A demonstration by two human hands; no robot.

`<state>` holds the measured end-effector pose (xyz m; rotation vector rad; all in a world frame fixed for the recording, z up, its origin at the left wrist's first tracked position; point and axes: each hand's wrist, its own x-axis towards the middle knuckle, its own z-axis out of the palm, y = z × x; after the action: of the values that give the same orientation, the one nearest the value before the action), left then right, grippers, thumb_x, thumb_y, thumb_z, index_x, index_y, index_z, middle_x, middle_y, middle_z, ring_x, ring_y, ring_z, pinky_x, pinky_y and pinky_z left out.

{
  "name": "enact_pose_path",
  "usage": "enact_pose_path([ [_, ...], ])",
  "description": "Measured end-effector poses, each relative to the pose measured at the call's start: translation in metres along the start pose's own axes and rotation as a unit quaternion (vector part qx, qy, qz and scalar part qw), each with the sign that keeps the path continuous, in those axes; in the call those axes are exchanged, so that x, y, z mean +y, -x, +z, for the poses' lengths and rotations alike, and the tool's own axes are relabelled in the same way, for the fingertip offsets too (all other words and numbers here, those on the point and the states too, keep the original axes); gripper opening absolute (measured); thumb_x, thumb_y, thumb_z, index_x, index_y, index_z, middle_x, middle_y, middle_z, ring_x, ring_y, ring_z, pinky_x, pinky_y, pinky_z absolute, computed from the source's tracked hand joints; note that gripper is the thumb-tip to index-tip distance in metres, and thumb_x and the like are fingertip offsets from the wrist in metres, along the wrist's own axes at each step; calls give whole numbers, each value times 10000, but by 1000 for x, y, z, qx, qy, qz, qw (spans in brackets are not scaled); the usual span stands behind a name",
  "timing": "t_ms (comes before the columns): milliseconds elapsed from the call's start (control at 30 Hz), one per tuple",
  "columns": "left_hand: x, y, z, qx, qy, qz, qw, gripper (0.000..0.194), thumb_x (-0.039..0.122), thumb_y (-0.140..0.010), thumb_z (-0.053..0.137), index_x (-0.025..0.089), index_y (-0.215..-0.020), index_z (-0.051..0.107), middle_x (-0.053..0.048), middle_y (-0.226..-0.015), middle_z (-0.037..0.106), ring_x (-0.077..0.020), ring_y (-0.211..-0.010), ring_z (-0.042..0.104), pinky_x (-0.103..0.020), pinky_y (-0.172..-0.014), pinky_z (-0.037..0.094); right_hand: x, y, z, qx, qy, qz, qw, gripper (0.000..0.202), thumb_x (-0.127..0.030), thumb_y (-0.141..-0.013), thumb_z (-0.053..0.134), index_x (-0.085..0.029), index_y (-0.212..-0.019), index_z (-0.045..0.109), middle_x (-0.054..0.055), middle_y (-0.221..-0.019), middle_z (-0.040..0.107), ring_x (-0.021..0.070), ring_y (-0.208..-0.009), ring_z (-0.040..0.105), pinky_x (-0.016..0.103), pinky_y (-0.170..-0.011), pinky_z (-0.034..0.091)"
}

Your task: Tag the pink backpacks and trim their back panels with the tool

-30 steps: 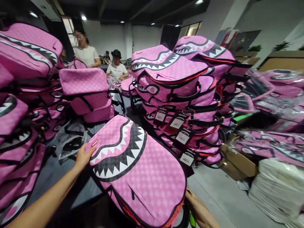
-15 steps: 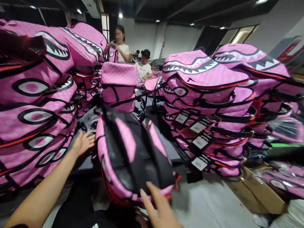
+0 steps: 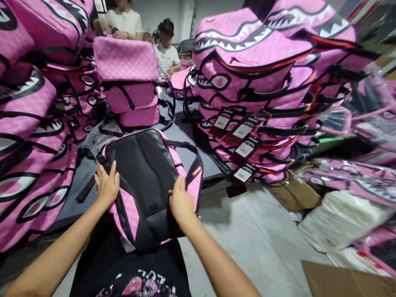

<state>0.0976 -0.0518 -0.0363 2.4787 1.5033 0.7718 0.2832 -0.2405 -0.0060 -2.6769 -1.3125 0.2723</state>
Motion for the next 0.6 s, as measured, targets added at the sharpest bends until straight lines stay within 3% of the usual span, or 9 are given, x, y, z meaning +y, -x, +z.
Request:
enact_pose_path([
  [67, -14, 2, 8, -17, -9, -12, 1000, 546, 333, -1002, 305, 213, -1534, 302, -247, -1622, -18, -450, -1494, 25, -659, -1145, 174, 16, -20, -12, -17, -15, 50, 998, 558, -439, -969, 471, -118, -1415, 374, 230, -1277, 619, 274, -975, 708, 332, -765, 534],
  [200, -30, 5, 12, -11, -36, 15, 999, 563, 381, -996, 356, 226, -1535, 300, -258, -1615, 3, -473, -1485, -18, -688, -1134, 156, 45, -60, -22, -6, -52, 140, 989, 776, -590, -911, 512, -63, -1449, 323, 244, -1158, 671, 315, -1031, 679, 352, -772, 498],
  [300, -33, 11, -1, 11, -43, 37, 998, 605, 354, -973, 434, 225, -1542, 275, -245, -1606, -164, -515, -1464, -67, -738, -1100, 159, 57, -70, -20, -41, -78, 158, 984, 559, -541, -870, 606, -96, -1209, 598, 181, -1018, 726, 274, -945, 695, 285, -686, 461],
  [400, -13, 17, -24, 84, -42, 108, 990, 752, 274, -916, 544, 234, -1566, 169, -220, -1580, -278, -519, -1453, -133, -785, -1073, 125, 54, -50, -13, -56, -90, 122, 987, 269, -417, -863, 653, -168, -959, 688, 111, -927, 746, 231, -883, 695, 254, -632, 406],
  [467, 17, 15, -37, 104, -29, 238, 965, 735, 220, -896, 570, 256, -1547, 231, -194, -1637, -91, -460, -1493, -36, -733, -1112, 161, 41, -24, -6, -54, -88, 103, 989, 194, -358, -888, 624, -176, -915, 685, 107, -910, 746, 232, -866, 695, 263, -623, 376],
  [533, 56, 1, -39, 30, -13, 409, 912, 515, 216, -920, 533, 235, -1429, 450, -168, -1581, 300, -369, -1480, 229, -594, -1143, 271, 24, 2, 0, -56, -82, 73, 992, 177, -332, -906, 595, -176, -905, 678, 108, -880, 745, 233, -826, 697, 273, -609, 346],
  [600, 92, -23, -29, -48, -14, 501, 864, 305, 326, -954, 500, 178, -1181, 639, -146, -1291, 617, -305, -1292, 505, -532, -1135, 306, 10, 22, 4, -56, -71, 43, 995, 169, -311, -922, 565, -176, -908, 666, 102, -837, 742, 225, -765, 694, 280, -586, 313],
])
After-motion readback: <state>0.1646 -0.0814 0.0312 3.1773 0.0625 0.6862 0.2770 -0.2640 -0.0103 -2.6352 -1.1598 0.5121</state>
